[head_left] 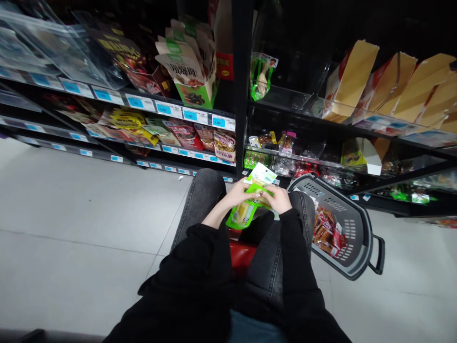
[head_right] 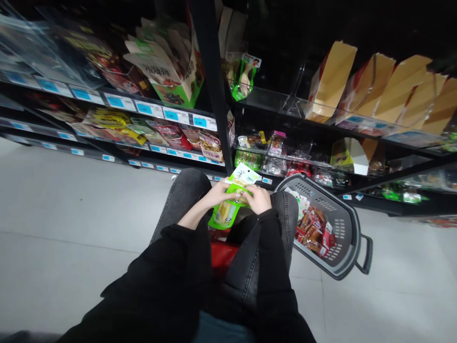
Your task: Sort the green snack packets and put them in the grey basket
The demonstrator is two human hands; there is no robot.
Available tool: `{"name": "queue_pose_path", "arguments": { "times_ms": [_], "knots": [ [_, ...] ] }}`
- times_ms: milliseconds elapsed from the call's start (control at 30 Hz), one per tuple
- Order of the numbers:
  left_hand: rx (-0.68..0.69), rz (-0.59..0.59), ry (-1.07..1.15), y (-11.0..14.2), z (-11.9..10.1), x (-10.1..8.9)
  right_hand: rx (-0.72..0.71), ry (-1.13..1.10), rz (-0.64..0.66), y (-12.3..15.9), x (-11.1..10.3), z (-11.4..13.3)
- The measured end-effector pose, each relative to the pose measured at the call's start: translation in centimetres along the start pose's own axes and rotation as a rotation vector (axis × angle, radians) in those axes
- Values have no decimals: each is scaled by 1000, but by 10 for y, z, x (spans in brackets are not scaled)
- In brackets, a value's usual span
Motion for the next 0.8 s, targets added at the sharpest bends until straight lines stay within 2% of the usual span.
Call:
{"name": "queue_pose_path", "arguments": {
  "times_ms": [67,133,233,300,367,467,567,600,667,733,800],
  "knots": [
    [2,-58,42,-2,3,-5,35,20,-59,0,-2,-2],
    [-39,-138,120,-4,9,-12,101,-67,-192,2,-10,-13],
    [-151,-275,315,-6,25,-26,295,-333,-492,16,-29,-45],
    [-197,-347,488,-5,33,-32,425,-544,-634,26,-33,-65],
    [-221,-389,653,-4,39,-33,467,-747,-619,27,-25,-72],
    [-259,-379,812,-4,41,-29,454,-897,-492,19,-2,-65],
    [-284,-364,865,-4,39,-27,480,-857,-585,18,5,-65],
    [-289,-365,864,-3,38,-27,478,-828,-652,19,-1,-67],
    [-289,-370,829,-1,35,-30,449,-771,-809,27,-24,-74],
    [-287,-376,756,0,33,-33,409,-713,-1014,47,-63,-86],
    [-304,-378,708,0,34,-34,395,-635,-1238,83,-105,-106]
  ]
}}
Point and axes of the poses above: each hand's wrist, its own y-axis away from the middle knuckle, its own x-axis out of the palm, z = x × y, the point moved 7 cm from there along -y, towards the middle knuckle, and after that the axes turned 14 degrees about -x, right-handed, at the moved point
